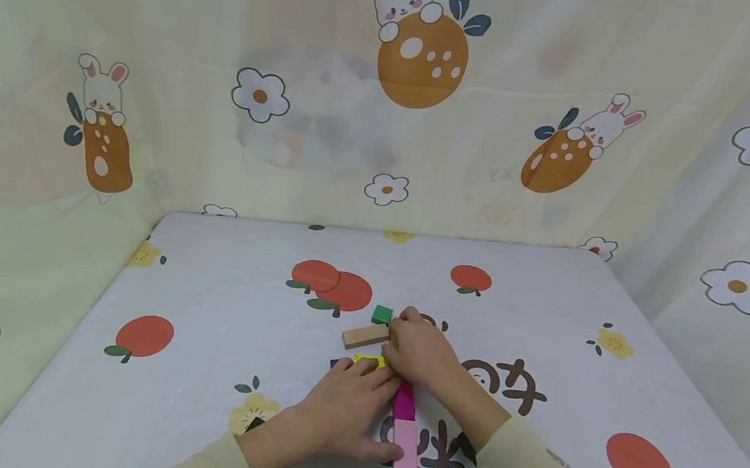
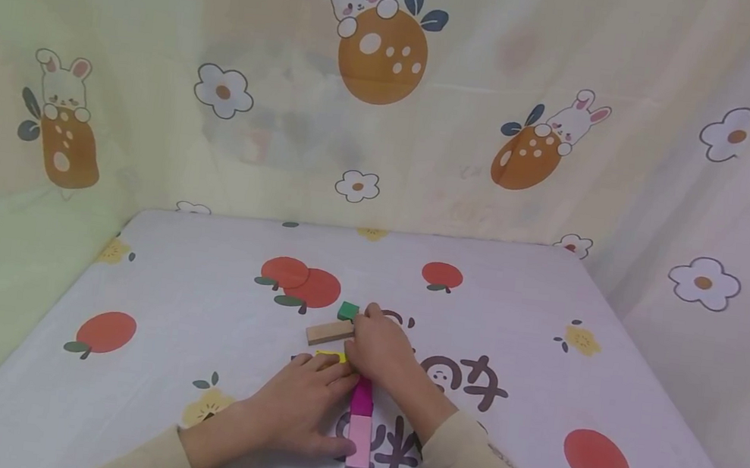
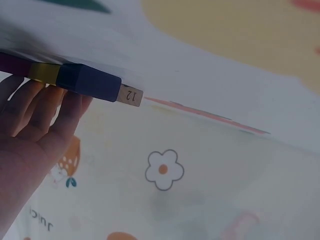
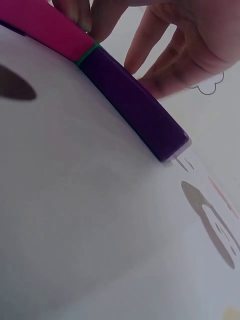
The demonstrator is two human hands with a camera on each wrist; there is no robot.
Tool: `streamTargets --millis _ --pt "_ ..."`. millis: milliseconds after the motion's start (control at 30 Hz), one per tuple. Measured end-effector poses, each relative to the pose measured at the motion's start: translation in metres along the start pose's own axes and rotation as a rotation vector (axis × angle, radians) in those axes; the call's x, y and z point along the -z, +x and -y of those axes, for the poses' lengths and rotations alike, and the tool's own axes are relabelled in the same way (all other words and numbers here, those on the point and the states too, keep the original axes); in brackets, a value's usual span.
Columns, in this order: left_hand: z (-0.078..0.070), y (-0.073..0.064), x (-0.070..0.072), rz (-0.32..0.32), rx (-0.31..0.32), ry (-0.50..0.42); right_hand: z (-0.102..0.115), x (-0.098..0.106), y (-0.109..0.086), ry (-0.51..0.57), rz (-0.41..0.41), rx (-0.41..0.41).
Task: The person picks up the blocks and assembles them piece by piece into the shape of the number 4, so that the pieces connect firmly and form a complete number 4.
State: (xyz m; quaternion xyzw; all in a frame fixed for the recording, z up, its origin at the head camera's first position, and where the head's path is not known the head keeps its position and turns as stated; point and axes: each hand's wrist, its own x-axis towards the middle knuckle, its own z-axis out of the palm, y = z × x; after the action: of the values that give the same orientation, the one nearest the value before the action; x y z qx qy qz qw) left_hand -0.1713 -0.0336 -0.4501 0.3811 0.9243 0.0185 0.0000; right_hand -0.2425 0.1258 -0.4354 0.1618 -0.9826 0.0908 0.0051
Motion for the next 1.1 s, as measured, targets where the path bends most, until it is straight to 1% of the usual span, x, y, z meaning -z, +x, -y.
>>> streamTargets --millis 267,467,633,733,967,1100 --pt "0.000 0.000 -0.003 0.016 0.007 -0.017 0.001 -0.003 -0.008 -0.108 -0.031 0.031" --pt "0.000 -0.001 -0.005 0.001 0.003 -0.007 -0.002 -0.003 -0.011 -0.161 -0.036 0.067" --pt "0.000 -0.001 -0.005 -0.007 0.003 0.010 -0.004 0.000 -0.016 -0.163 -0.032 0.113" --pt "0.001 -0.001 -0.005 -0.009 0.000 0.020 -0.006 0.004 -0.020 -0.141 -0.010 0.136" --pt "0.003 0.000 -0.005 0.008 -0.003 0.006 -0.011 0.012 -0.030 -0.074 0.046 0.143" --pt "0.002 0.000 -0.004 0.019 0.001 -0.017 -0.013 0.011 -0.034 -0.087 0.069 0.147"
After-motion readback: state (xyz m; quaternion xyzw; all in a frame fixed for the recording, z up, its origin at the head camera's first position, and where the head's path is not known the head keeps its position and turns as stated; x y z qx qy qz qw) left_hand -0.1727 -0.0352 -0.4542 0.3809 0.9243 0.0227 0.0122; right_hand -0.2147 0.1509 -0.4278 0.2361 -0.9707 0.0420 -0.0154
